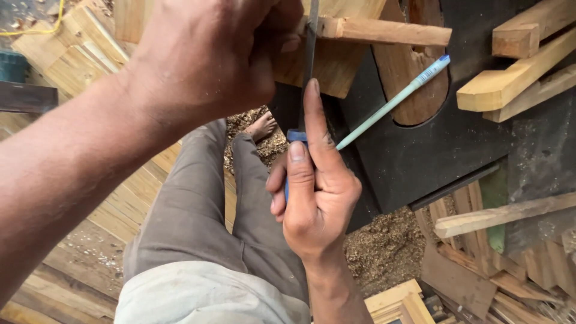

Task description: Measure and assemble wooden pieces using manual tools in a workshop.

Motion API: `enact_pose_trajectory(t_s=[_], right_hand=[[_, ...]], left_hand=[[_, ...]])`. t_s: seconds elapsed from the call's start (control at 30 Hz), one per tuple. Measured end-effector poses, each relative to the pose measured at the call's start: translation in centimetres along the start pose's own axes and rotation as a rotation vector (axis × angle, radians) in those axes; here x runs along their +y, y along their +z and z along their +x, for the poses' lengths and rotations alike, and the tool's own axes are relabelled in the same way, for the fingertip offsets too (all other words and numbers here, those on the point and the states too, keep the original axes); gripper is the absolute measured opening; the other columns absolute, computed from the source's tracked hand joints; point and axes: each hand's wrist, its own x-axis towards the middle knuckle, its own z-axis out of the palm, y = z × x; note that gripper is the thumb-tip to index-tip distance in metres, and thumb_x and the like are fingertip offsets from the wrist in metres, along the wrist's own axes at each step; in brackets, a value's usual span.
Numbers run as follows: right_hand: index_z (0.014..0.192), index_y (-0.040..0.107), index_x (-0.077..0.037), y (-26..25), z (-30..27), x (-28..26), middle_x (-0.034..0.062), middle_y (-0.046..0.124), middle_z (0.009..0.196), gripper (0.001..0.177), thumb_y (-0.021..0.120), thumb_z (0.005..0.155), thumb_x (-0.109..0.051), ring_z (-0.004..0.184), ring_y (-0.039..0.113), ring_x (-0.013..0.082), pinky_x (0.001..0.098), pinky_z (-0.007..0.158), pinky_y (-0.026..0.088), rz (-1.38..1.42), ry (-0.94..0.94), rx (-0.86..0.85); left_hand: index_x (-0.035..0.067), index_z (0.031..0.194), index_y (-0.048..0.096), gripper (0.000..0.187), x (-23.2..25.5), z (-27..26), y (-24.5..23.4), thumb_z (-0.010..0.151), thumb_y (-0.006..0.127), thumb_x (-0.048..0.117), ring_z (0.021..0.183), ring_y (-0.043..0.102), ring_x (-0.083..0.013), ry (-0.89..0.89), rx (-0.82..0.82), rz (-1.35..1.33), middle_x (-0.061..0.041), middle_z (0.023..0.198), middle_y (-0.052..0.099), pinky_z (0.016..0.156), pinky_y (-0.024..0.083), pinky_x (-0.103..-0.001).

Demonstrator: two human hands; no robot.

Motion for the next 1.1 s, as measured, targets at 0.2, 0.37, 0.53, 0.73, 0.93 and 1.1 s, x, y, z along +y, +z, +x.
enact_pose_trajectory(t_s=[0.2,0.37,0.53,0.73,0.93,1.1], right_hand=[[0.162,0.041,-0.012,-0.2,2.7,-0.5,-0.0021,0.06,0.066,0.047,0.043,0.115,-0.01,0.049,0.047,0.0015,0.0175,0.045,0.043,-0.018,-0.069,-0.021],[0.161,0.043,-0.012,-0.2,1.8,-0.8,-0.0027,0.058,0.064,0.047,0.043,0.114,-0.01,0.045,0.045,0.0008,0.018,0.045,0.043,-0.047,-0.085,-0.026],[0.159,0.044,-0.013,0.6,2.5,-1.1,-0.0037,0.056,0.059,0.048,0.042,0.11,-0.009,0.045,0.045,0.0014,0.018,0.044,0.042,-0.072,-0.027,-0.013],[0.157,0.042,-0.013,0.8,0.7,-1.1,-0.0046,0.055,0.057,0.049,0.041,0.109,-0.008,0.044,0.044,0.001,0.0179,0.041,0.039,-0.117,-0.023,0.033],[0.159,0.045,-0.013,1.3,2.9,-1.5,-0.0047,0.049,0.061,0.048,0.044,0.111,-0.009,0.049,0.041,0.002,0.0201,0.044,0.037,-0.007,-0.017,0.05],[0.157,0.046,-0.012,1.2,0.3,-0.1,-0.0054,0.054,0.06,0.047,0.046,0.11,-0.012,0.048,0.045,0.0019,0.0215,0.044,0.042,-0.031,-0.039,0.045]], left_hand=[[0.003,0.093,0.06,0.021,0.3,0.8,-0.4,0.083,0.066,-0.015,0.077,0.064,-0.0237,-0.001,0.048,-0.063,-0.008,0.084,0.062,0.067,0.049,-0.036],[0.007,0.085,0.056,0.023,0.8,2.0,-0.5,0.073,0.069,-0.008,0.086,0.056,-0.0293,0.029,0.108,0.019,-0.011,0.088,0.053,0.073,0.041,-0.042],[0.008,0.082,0.054,0.023,0.3,1.7,-0.3,0.073,0.071,-0.005,0.088,0.05,-0.0279,-0.019,0.082,0.015,-0.01,0.088,0.047,0.077,0.036,-0.04],[0.008,0.083,0.054,0.023,0.8,2.5,-0.6,0.072,0.071,-0.004,0.091,0.05,-0.0303,-0.016,0.12,0.0,-0.01,0.091,0.047,0.08,0.037,-0.041],[0.007,0.085,0.055,0.023,1.0,2.7,-1.1,0.075,0.074,-0.002,0.091,0.052,-0.0316,-0.017,0.108,-0.015,-0.012,0.091,0.049,0.079,0.037,-0.043],[0.008,0.082,0.055,0.023,1.4,2.7,-1.0,0.071,0.073,-0.001,0.088,0.053,-0.03,-0.061,0.088,-0.018,-0.01,0.088,0.05,0.078,0.04,-0.041]])
